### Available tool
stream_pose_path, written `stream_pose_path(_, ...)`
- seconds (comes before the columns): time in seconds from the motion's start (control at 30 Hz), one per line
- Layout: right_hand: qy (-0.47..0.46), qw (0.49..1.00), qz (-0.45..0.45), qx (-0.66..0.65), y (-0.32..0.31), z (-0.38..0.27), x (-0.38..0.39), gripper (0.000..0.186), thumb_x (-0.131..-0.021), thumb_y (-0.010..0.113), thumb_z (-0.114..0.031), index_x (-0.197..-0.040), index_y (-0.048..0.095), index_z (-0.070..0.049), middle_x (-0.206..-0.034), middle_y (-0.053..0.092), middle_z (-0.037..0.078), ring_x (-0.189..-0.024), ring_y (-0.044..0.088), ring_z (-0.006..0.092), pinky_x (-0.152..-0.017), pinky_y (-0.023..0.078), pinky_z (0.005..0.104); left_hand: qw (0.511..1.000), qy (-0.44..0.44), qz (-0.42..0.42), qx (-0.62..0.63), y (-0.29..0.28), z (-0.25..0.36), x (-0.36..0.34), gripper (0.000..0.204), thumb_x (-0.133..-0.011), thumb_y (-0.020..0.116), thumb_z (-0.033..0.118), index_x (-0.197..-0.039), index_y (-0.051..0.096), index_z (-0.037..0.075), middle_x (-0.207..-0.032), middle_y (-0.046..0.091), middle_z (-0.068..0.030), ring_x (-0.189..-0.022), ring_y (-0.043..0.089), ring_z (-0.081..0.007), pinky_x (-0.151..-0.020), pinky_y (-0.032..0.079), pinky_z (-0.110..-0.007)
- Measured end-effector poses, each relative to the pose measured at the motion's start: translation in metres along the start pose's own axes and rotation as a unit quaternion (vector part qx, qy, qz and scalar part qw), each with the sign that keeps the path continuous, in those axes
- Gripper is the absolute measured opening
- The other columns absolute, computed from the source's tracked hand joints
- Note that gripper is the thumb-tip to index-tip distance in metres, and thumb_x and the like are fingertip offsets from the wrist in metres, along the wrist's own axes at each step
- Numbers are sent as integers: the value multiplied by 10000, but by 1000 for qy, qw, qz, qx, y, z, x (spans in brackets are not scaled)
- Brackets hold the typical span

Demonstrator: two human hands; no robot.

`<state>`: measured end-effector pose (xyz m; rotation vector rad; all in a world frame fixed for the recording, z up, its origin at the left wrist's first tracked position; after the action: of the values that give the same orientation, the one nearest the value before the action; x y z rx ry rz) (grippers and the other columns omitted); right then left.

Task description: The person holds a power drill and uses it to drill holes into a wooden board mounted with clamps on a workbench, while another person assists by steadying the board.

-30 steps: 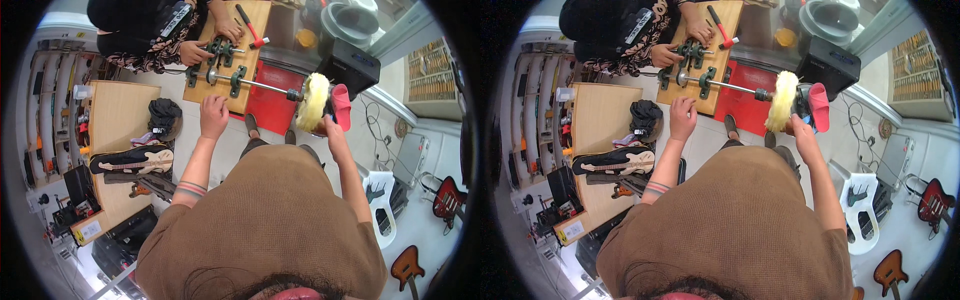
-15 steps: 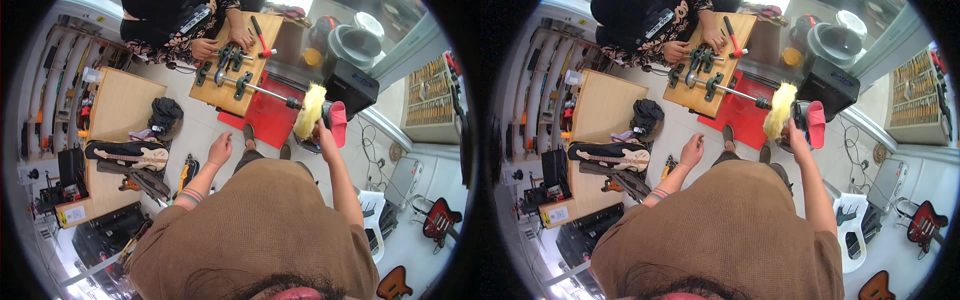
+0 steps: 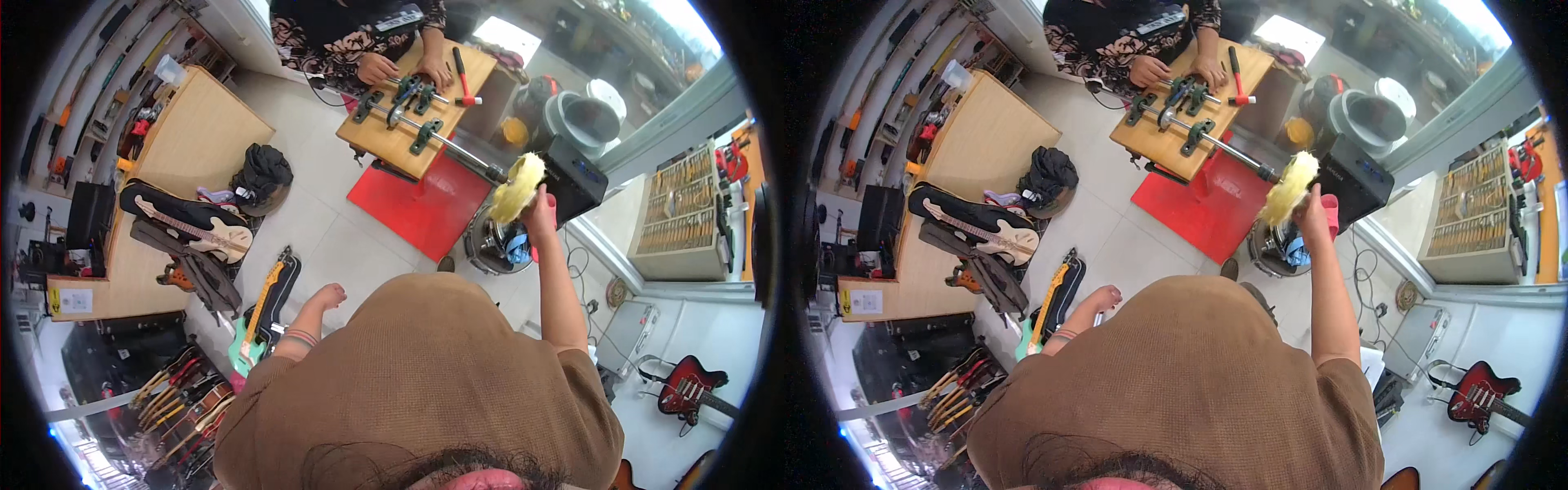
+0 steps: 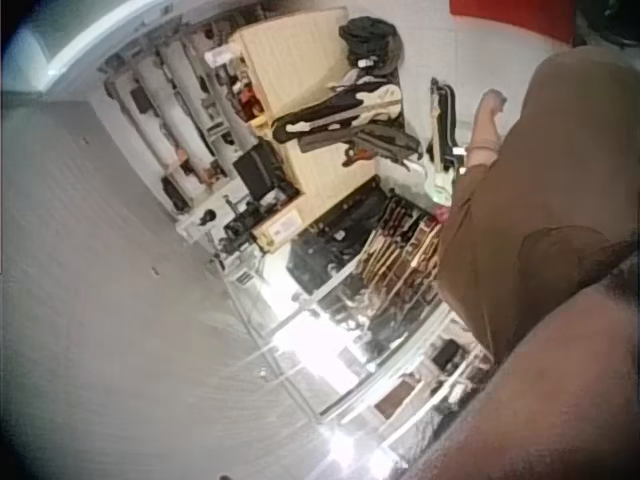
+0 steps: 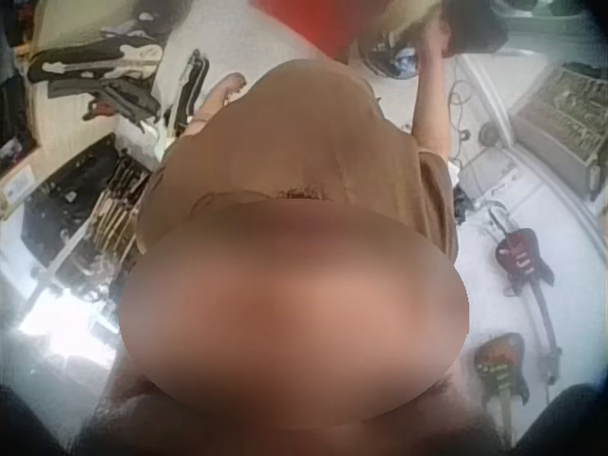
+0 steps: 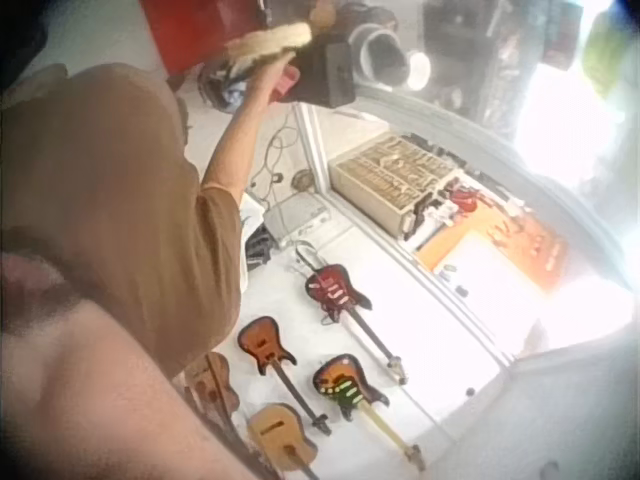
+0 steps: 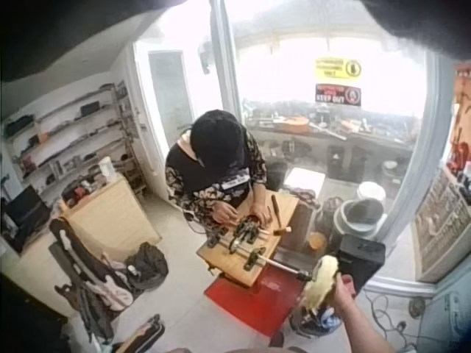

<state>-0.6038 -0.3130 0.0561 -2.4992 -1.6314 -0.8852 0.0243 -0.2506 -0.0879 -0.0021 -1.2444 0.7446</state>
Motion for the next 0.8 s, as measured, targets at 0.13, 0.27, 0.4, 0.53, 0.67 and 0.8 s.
stream_pose_path(0.13,20,999,-30,22,30,27,36,911,-1055,282,-748,-1551,481,-10,-1553,530,171,-1430,501,336,-1219,315,476,990,99,78,63,-3,-15,0,371,-949,671,235,-1247,682,14,-1046,755,-170,-905,732,-245,-857,576,-391)
stream_pose_path(0.27,-58,998,-1,-35,31,61,92,823,-1070,260,-710,-1313,688,-51,-1245,728,102,-1246,613,231,-1092,391,447,975,159,81,130,9,-34,29,381,-948,680,261,-1240,683,15,-1086,750,-176,-969,725,-249,-886,565,-398)
stream_pose_path(0.4,-9,993,-47,111,74,150,153,420,-1068,519,-462,-1159,719,-104,-1069,719,35,-1025,661,182,-898,521,423,978,158,90,102,47,-136,24,370,-953,679,260,-1244,683,31,-1160,744,-189,-1053,718,-301,-938,553,-423)
stream_pose_path(0.53,-89,767,-91,629,66,246,205,448,-1009,568,-385,-1046,731,31,-1067,735,281,-1054,706,401,-926,543,475,778,251,-107,-567,124,-242,32,303,-965,616,260,-1156,769,81,-1145,746,-204,-1035,728,-362,-936,570,-474)
stream_pose_path(0.67,223,671,-190,681,-30,347,274,357,-999,587,-316,-1181,732,-46,-1165,755,203,-1022,727,388,-858,572,502,822,281,-62,-492,146,-314,75,256,-910,649,236,-1058,794,86,-1076,757,-182,-982,737,-355,-874,593,-466)
stream_pose_path(0.8,313,650,-210,659,-63,369,312,370,-1032,583,-335,-1223,701,-42,-1190,767,149,-1015,750,299,-778,579,499,886,253,54,-386,140,-350,108,212,-854,681,212,-960,818,91,-1008,767,-159,-930,746,-347,-813,616,-459)
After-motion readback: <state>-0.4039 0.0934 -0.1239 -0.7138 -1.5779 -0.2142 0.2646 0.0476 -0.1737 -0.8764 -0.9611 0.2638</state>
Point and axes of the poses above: each hand's wrist, its own x-axis away from the middle knuckle, its own y-axis out of the palm, z = x × y, the point moved 7 cm from there along -x, towards the middle knuckle
